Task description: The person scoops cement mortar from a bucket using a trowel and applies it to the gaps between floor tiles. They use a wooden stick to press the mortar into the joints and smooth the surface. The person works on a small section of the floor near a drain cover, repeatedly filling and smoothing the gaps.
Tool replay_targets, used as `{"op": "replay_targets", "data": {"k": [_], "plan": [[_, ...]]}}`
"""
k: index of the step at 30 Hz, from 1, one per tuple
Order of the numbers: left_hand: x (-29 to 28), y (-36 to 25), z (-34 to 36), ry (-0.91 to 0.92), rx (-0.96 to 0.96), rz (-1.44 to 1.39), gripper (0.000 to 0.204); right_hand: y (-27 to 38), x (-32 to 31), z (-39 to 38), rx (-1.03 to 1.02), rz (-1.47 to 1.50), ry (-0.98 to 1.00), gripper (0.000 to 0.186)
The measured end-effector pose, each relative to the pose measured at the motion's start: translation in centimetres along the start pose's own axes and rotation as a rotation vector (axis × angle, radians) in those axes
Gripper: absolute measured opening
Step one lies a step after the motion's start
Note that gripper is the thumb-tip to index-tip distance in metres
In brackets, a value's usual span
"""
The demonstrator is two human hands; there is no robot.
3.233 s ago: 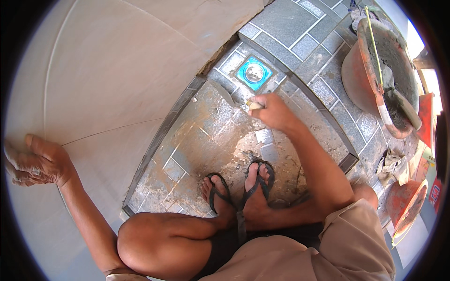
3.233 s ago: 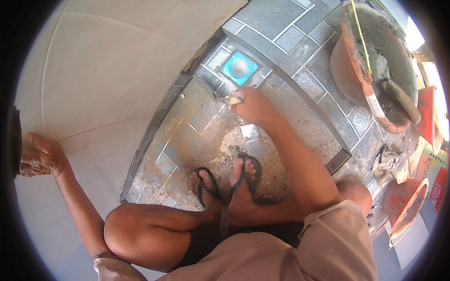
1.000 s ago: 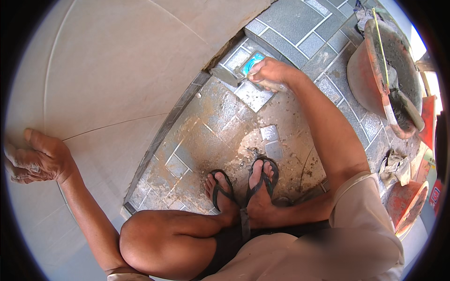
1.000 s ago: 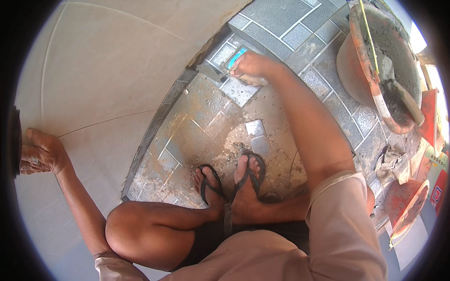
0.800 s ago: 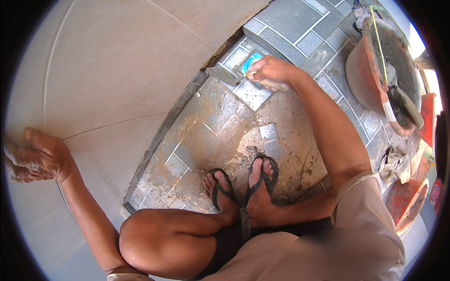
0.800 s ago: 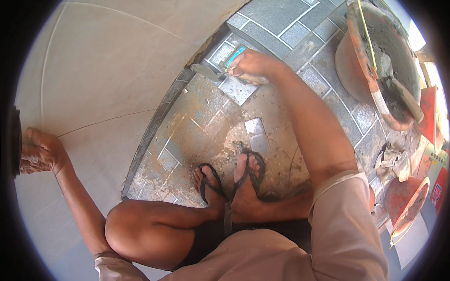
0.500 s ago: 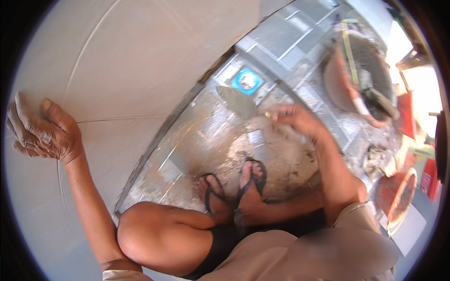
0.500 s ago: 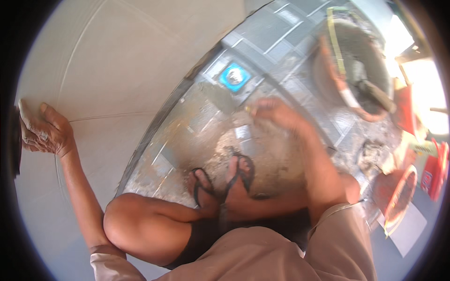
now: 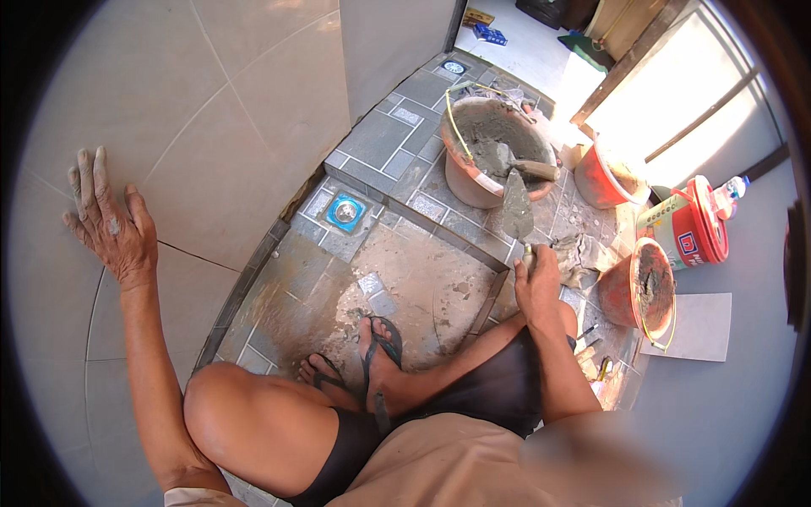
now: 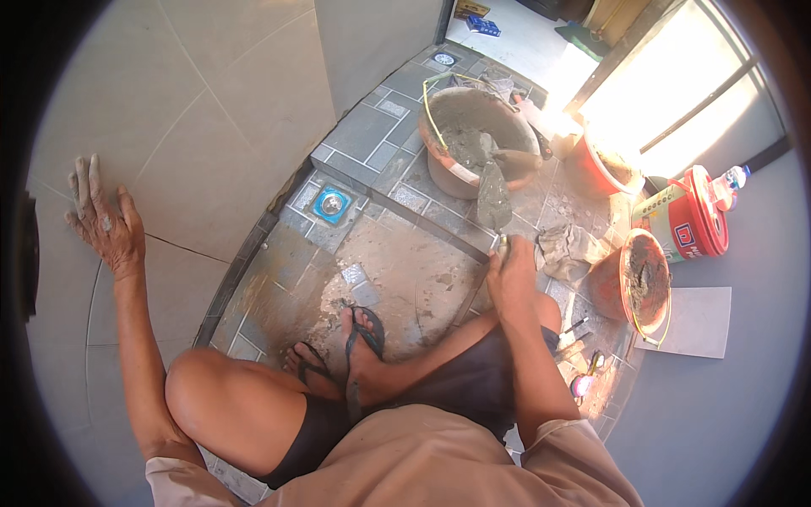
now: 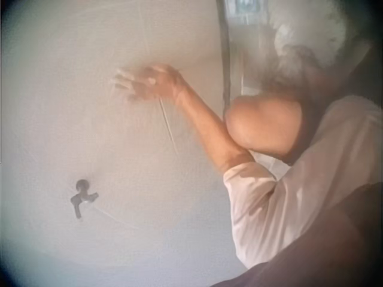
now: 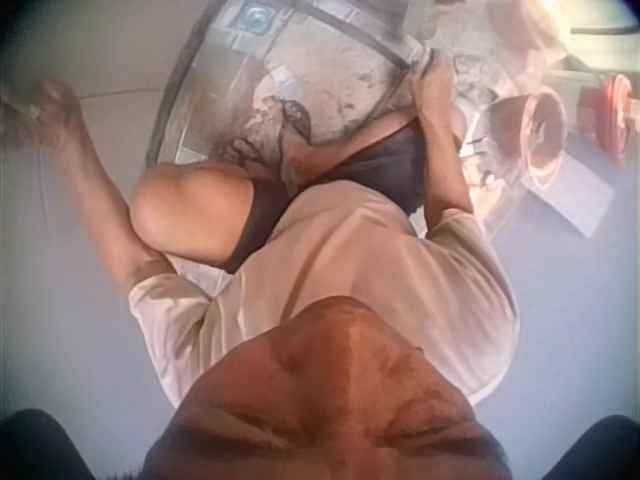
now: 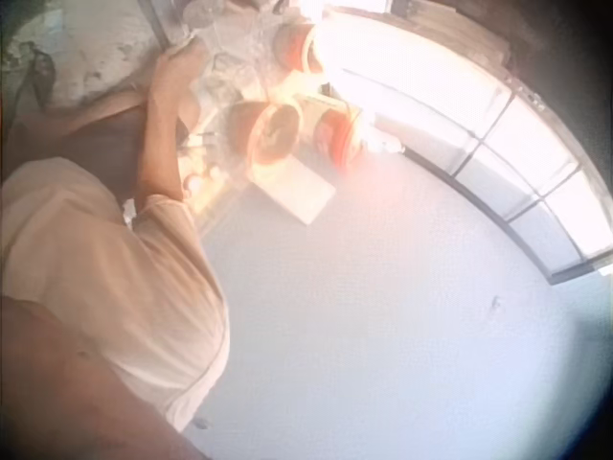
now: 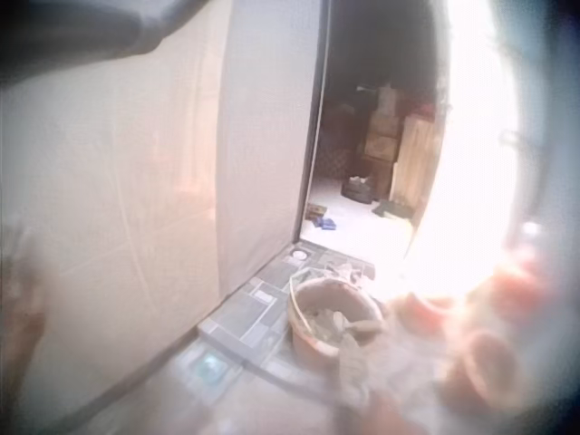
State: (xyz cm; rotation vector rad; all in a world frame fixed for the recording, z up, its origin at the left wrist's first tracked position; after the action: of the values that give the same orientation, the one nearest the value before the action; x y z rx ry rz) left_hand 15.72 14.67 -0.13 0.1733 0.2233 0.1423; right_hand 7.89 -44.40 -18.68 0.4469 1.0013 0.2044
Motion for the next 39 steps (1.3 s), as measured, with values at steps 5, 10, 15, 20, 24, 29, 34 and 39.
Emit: {"op": "replay_targets", "data": {"k": [5,10,15,20,24,29,34,39], "plan": [[-2.1,1.6,-0.2,0.206,-0.013,0.054,0.068,-0.9,-3.4,-3.0,0.106,-0.050,0.164,0.034],[-3.6,2.4,0.1,0.321,0.021,0.043,0.058,-2.8,-8.8,-0.1,0.096,0.090,0.114,0.034],[-5.7,2.5,0.7,0.477,-0.082,-0.191,0.039,-1.5,-10.0,10.4,0.345,0.101,0.469,0.029],[-12.3,0.5,1.3,0.859,-0.515,-0.658,0.039,-4.7,-9.6,18.4,0.339,0.039,0.836,0.036],[-20.9,-1.8,0.2,1.023,-0.545,-0.646,0.043,-5.5,-8.7,20.9,0.262,-0.180,0.928,0.034],[-29.0,-0.7,-3.4,0.973,-0.660,-0.551,0.048,-5.6,-6.5,20.7,0.555,0.031,1.031,0.029],[-32.4,-2.2,-6.1,0.735,-0.914,-0.472,0.051,-7.8,-5.8,18.5,0.746,0.454,1.097,0.032],[-33.1,-1.7,-7.7,0.732,-0.931,-0.423,0.048,-4.5,-2.6,10.8,0.770,0.866,1.083,0.040]]}}
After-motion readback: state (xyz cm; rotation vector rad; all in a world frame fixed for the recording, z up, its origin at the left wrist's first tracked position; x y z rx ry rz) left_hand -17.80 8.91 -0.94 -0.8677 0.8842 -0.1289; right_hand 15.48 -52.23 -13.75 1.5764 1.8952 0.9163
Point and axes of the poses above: each hand's wrist, its own z-axis towards the middle knuckle, its own x-axis out of the palm, y = z × x, the point moved 3 cm from there along z, towards the middle knuckle, and after that the axes turned 9 degrees about -y, right-handed, at the moved point
